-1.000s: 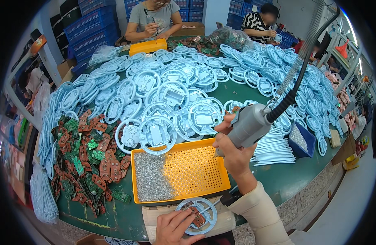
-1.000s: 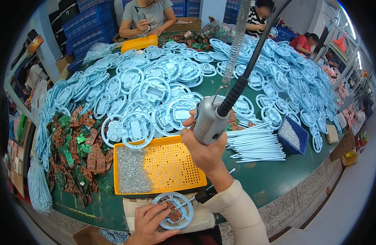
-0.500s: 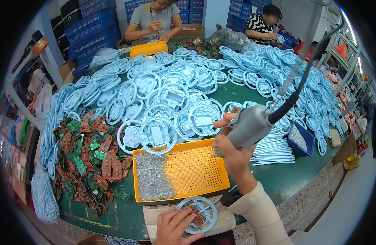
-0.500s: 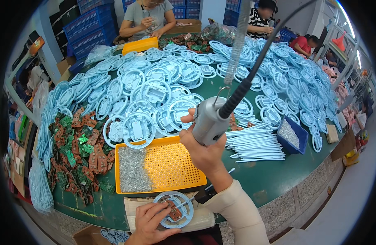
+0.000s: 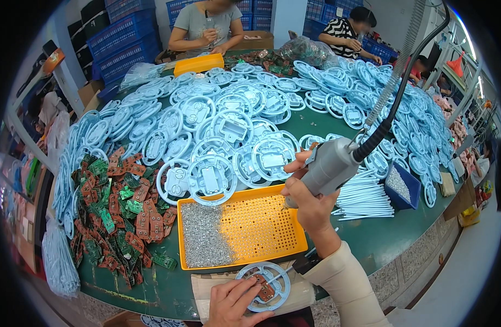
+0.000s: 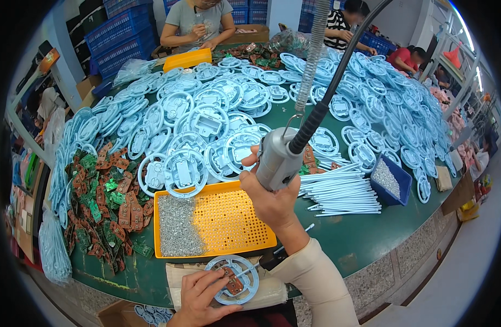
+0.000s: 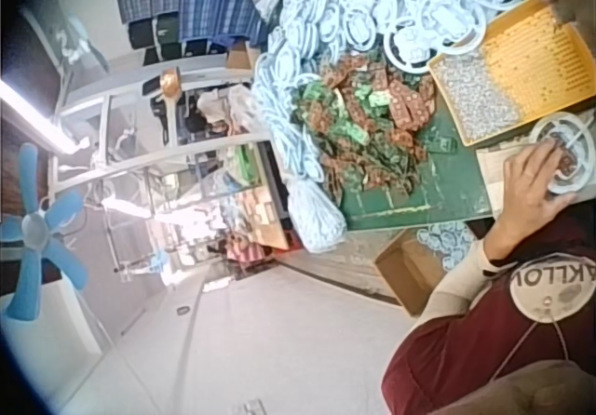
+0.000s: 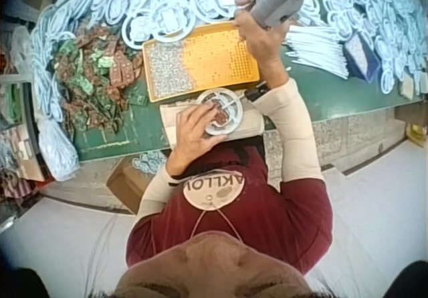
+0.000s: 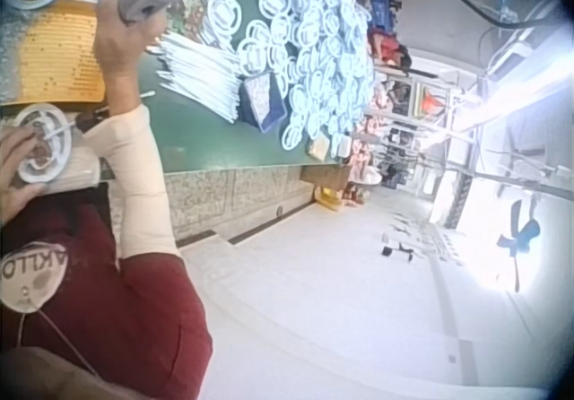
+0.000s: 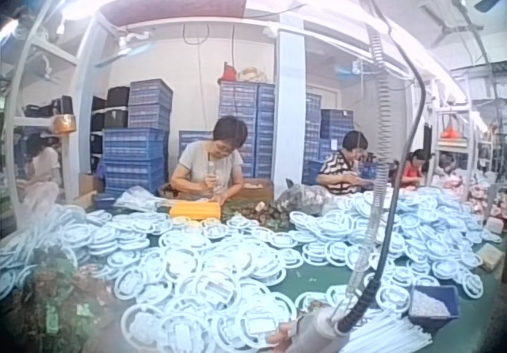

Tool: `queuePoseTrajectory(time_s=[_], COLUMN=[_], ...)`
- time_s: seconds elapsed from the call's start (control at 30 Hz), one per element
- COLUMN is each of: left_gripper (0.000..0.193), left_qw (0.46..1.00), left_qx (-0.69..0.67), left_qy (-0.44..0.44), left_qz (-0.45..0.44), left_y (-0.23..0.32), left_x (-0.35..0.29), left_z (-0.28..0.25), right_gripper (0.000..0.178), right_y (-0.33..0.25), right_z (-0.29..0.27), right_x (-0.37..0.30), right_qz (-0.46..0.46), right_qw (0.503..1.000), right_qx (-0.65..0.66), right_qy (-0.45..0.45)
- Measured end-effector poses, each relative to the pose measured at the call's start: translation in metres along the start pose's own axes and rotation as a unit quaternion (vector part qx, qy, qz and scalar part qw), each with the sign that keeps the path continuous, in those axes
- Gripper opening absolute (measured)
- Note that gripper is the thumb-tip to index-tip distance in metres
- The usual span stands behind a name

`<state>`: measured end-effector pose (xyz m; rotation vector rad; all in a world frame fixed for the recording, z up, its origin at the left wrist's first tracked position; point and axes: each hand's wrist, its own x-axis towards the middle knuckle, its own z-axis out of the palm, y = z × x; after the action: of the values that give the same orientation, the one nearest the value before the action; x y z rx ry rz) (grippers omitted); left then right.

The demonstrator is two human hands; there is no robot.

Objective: Assembling small plastic components using an electric screwdriver.

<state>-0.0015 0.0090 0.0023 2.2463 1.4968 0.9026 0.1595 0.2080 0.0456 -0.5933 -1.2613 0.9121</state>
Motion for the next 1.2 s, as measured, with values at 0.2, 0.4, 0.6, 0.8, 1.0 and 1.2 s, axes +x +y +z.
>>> queuePoseTrajectory(time_s=[0.2, 0.4, 0.6, 0.8, 1.0, 1.2], left_gripper=[0.063, 0.064, 0.066, 0.066, 0.066, 0.067], left_qw=[0.998, 0.998, 1.000, 0.999, 0.999, 0.999], left_qx=[-0.053, -0.045, 0.002, -0.015, -0.020, -0.023], left_qy=[0.041, 0.047, 0.025, 0.037, 0.032, 0.030], left_qz=[-0.002, 0.014, 0.012, 0.008, 0.017, 0.012], left_y=[0.003, 0.002, 0.004, -0.004, -0.006, -0.007], left_x=[-0.002, -0.003, 0.000, -0.008, -0.009, -0.011], left_z=[0.000, 0.001, -0.001, 0.004, 0.007, 0.007], right_gripper=[0.041, 0.039, 0.042, 0.043, 0.043, 0.045], right_y=[0.004, 0.005, -0.014, -0.077, -0.106, -0.103], right_z=[-0.001, -0.003, -0.005, 0.007, 0.009, 0.021], right_x=[-0.002, -0.003, -0.005, -0.033, -0.092, -0.110], right_qz=[0.010, -0.013, 0.001, 0.075, 0.160, 0.160], right_qw=[1.000, 1.000, 1.000, 0.994, 0.983, 0.980], right_qx=[0.006, -0.012, 0.029, 0.073, 0.051, 0.023], right_qy=[-0.008, -0.007, 0.005, 0.007, -0.080, -0.116])
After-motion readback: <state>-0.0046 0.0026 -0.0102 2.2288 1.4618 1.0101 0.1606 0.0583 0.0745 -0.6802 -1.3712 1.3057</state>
